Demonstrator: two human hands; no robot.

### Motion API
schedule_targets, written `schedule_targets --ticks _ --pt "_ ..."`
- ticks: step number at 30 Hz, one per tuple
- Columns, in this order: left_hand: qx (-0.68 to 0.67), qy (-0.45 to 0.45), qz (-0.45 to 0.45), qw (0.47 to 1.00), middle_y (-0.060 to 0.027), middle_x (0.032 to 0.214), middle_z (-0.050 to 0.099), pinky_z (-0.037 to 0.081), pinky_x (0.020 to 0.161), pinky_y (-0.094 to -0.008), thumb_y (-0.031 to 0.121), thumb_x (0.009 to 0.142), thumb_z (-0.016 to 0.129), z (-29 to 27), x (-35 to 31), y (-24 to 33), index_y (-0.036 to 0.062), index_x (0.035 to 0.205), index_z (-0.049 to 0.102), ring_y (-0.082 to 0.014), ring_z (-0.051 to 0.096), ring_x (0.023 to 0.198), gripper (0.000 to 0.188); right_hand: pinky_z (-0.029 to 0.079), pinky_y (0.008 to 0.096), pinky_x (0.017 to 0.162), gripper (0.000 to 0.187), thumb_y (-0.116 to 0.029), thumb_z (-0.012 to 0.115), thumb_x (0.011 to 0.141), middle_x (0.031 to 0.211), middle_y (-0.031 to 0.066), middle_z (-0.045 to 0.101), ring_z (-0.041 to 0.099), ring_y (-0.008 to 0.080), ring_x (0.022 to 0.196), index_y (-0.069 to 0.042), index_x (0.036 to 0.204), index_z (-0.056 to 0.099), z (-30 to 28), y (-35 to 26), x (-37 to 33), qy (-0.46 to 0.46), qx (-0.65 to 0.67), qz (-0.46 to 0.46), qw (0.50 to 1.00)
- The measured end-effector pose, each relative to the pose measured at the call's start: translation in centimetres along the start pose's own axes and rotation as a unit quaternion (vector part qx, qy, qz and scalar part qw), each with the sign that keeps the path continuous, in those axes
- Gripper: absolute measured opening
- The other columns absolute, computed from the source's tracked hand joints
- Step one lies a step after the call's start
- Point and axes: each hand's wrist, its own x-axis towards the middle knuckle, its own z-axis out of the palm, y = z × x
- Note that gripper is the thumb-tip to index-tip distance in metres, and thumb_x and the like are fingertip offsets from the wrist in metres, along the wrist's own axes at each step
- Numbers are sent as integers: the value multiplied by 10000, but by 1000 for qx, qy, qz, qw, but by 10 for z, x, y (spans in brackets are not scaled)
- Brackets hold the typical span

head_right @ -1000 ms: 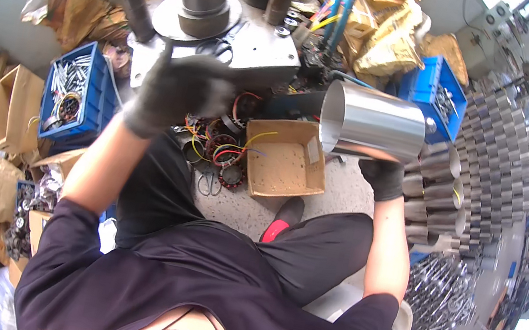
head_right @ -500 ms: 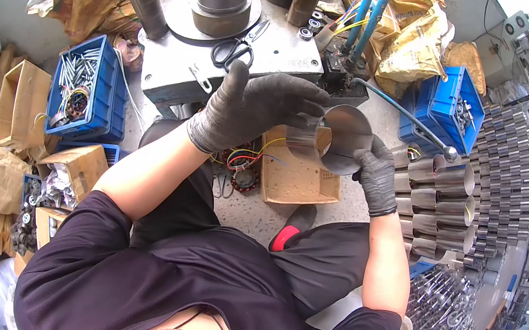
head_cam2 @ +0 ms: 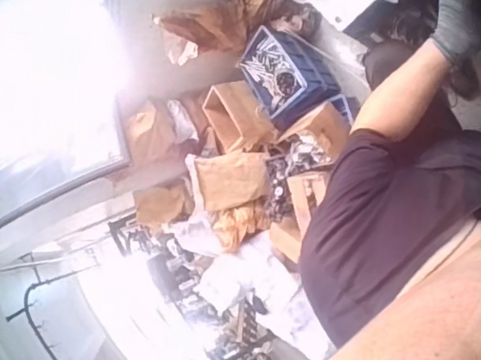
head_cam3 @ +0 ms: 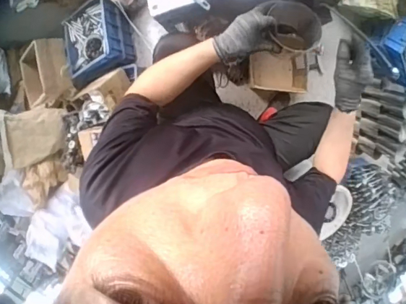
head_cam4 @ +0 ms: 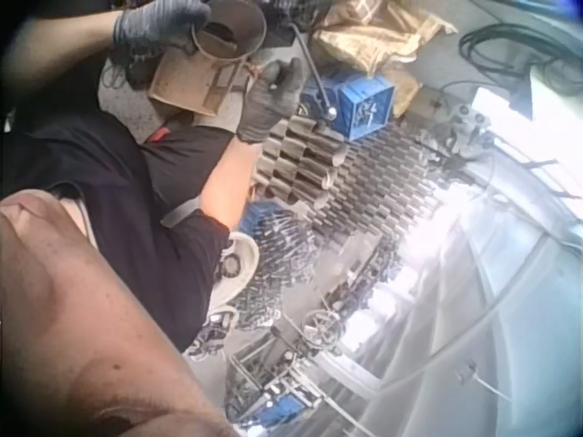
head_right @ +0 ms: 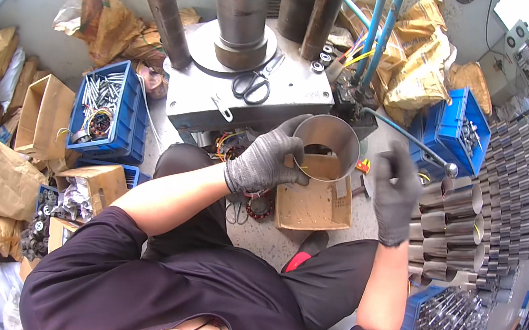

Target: The recorder is assembling an electric motor stator, inserting components and managing wiring using tools and a hydraulic press.

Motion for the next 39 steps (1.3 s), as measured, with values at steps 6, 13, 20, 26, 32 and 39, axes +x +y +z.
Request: schedule_targets --ticks 6,13,20,26,32,39 --pt "23 208 118 971 -244 1506 440 561 1015 -430 126 672 914 -47 -6 0 109 1082 683 -402 521 1355 471 521 392 907 256 -99 657 948 1074 154 691 662 303 993 -5 1185 676 -74 8 38 162 -357 -203 897" --pt "163 291 238 912 -162 1486 449 517 1087 -411 22 697 888 -145 20 33 186 1275 621 -305 519 1335 658 559 417 852 207 -202 655 942 1032 176 733 709 351 934 -62 1082 715 -56 73 141 160 -276 -41 947" --pt "93 310 228 918 -188 1533 434 508 1075 -397 68 652 935 -200 64 29 101 959 647 -383 521 1356 422 510 469 996 488 -392 652 884 1284 172 666 648 349 1166 -119 1288 676 -62 96 254 78 -383 56 919" --pt "260 288 199 900 -222 1593 373 495 1082 -387 103 611 964 -237 87 31 93 830 653 -386 513 1380 381 468 432 1083 598 -480 662 902 1410 162 601 576 341 1300 -131 1386 628 -54 77 253 74 -372 37 924" --pt "289 267 154 907 -60 845 733 562 796 -346 208 701 943 -247 113 35 73 890 676 -154 689 815 354 466 447 1079 630 -578 622 930 1381 189 619 595 347 1270 -81 1314 677 -63 88 258 0 -367 62 928" --pt "208 247 81 943 -63 969 722 555 789 -329 229 752 915 -288 156 17 24 1031 686 -152 661 870 416 505 450 1007 393 -321 604 880 1212 227 688 655 373 1147 -80 1159 741 -70 90 258 -39 -343 81 935"
